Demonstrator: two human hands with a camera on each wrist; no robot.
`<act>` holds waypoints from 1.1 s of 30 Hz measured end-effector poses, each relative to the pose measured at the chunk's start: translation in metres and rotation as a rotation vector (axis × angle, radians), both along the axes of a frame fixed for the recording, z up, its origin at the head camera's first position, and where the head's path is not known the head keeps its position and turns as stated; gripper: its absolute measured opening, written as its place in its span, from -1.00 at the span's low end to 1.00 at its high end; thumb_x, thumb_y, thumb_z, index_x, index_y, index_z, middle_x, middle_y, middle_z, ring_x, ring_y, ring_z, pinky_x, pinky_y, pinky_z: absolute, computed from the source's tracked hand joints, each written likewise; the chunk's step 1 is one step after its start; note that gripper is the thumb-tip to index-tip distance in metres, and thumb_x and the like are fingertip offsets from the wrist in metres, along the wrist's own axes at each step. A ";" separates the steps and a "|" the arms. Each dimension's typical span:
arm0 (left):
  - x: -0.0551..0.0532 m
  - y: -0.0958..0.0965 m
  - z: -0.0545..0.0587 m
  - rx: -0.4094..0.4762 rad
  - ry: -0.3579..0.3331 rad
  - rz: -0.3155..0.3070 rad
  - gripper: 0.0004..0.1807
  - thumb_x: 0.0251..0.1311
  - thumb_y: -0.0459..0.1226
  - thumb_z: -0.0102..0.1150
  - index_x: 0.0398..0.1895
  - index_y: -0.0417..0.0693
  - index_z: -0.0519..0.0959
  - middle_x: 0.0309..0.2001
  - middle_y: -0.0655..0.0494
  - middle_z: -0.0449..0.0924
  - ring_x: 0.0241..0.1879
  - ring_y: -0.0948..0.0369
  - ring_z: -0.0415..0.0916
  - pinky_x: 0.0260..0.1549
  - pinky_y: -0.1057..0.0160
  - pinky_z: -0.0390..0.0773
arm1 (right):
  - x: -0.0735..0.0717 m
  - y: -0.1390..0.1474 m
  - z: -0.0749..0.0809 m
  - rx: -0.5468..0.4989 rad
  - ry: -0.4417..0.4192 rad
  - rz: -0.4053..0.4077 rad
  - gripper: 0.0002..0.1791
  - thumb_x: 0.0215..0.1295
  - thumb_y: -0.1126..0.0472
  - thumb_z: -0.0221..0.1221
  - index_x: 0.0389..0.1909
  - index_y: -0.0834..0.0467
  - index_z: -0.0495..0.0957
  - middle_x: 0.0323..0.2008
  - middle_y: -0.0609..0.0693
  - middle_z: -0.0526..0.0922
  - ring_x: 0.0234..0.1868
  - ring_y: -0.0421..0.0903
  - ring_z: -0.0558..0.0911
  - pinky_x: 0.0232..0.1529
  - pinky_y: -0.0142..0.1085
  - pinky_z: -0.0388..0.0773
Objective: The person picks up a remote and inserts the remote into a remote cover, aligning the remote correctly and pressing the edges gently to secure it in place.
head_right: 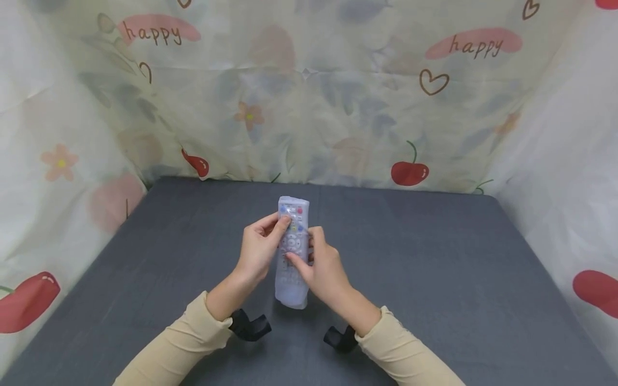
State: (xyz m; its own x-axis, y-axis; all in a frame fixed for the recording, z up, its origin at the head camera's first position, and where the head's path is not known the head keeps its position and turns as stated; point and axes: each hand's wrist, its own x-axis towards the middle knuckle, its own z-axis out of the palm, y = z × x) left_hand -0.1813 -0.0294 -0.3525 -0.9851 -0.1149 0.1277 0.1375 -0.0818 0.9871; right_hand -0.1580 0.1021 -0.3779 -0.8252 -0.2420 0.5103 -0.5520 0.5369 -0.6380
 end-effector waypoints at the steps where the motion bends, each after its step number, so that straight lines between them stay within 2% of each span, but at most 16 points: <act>1: 0.000 -0.001 0.001 -0.005 -0.002 -0.008 -0.69 0.22 -0.27 0.16 -0.04 -0.28 0.59 -0.15 -0.26 0.65 -0.39 0.31 0.60 -0.44 0.36 0.59 | -0.001 0.001 0.001 -0.015 -0.011 0.011 -0.48 0.09 0.33 0.30 -0.05 0.26 0.20 -0.30 0.25 0.68 -0.49 -0.03 0.70 -0.50 -0.43 0.59; 6: -0.001 -0.005 0.002 -0.031 0.022 -0.017 -0.69 0.29 -0.27 0.06 -0.02 -0.30 0.58 -0.11 -0.25 0.64 -0.35 0.34 0.56 -0.31 0.32 0.61 | -0.005 0.005 0.005 -0.084 -0.115 0.015 -0.50 0.12 0.34 0.27 -0.02 0.25 0.20 -0.23 0.27 0.66 -0.43 0.01 0.70 -0.48 -0.40 0.60; 9: -0.003 -0.006 0.001 -0.067 0.061 0.005 -0.72 0.29 -0.31 0.04 -0.09 -0.34 0.61 -0.16 -0.26 0.65 -0.42 0.39 0.52 -0.31 0.32 0.61 | -0.005 0.007 0.006 -0.109 -0.167 0.016 -0.50 0.14 0.33 0.26 0.00 0.24 0.20 -0.19 0.29 0.65 -0.39 0.04 0.70 -0.47 -0.36 0.61; 14: -0.004 -0.009 -0.001 -0.167 0.137 0.030 -0.78 0.23 -0.35 0.09 -0.27 -0.37 0.64 -0.35 -0.27 0.67 -0.55 0.40 0.48 -0.52 0.47 0.50 | -0.004 0.007 0.006 -0.131 -0.192 0.035 -0.51 0.15 0.34 0.25 0.00 0.26 0.19 -0.19 0.31 0.64 -0.42 0.04 0.69 -0.48 -0.38 0.61; 19: -0.004 -0.012 -0.001 -0.266 0.179 0.052 -0.82 0.19 -0.37 0.11 -0.36 -0.34 0.65 -0.45 -0.22 0.66 -0.56 0.35 0.50 -0.57 0.50 0.45 | -0.002 0.005 0.006 -0.155 -0.234 0.032 -0.52 0.16 0.32 0.24 0.00 0.24 0.20 -0.20 0.30 0.64 -0.44 0.02 0.68 -0.50 -0.40 0.59; 25: -0.003 -0.014 0.002 -0.373 0.167 0.040 -0.86 0.14 -0.35 0.11 -0.42 -0.26 0.63 -0.45 -0.13 0.67 -0.53 0.31 0.53 -0.56 0.47 0.47 | -0.001 0.003 0.007 -0.190 -0.278 -0.006 -0.49 0.16 0.31 0.24 0.04 0.23 0.20 -0.15 0.27 0.62 -0.38 0.03 0.68 -0.46 -0.37 0.61; 33: 0.001 -0.014 0.004 -0.425 0.156 0.030 -0.88 0.10 -0.37 0.10 -0.46 -0.24 0.61 -0.47 -0.10 0.65 -0.54 0.33 0.47 -0.57 0.45 0.45 | 0.001 0.001 0.008 -0.225 -0.303 -0.040 -0.49 0.17 0.30 0.24 0.06 0.22 0.20 -0.14 0.26 0.63 -0.41 0.01 0.69 -0.45 -0.33 0.62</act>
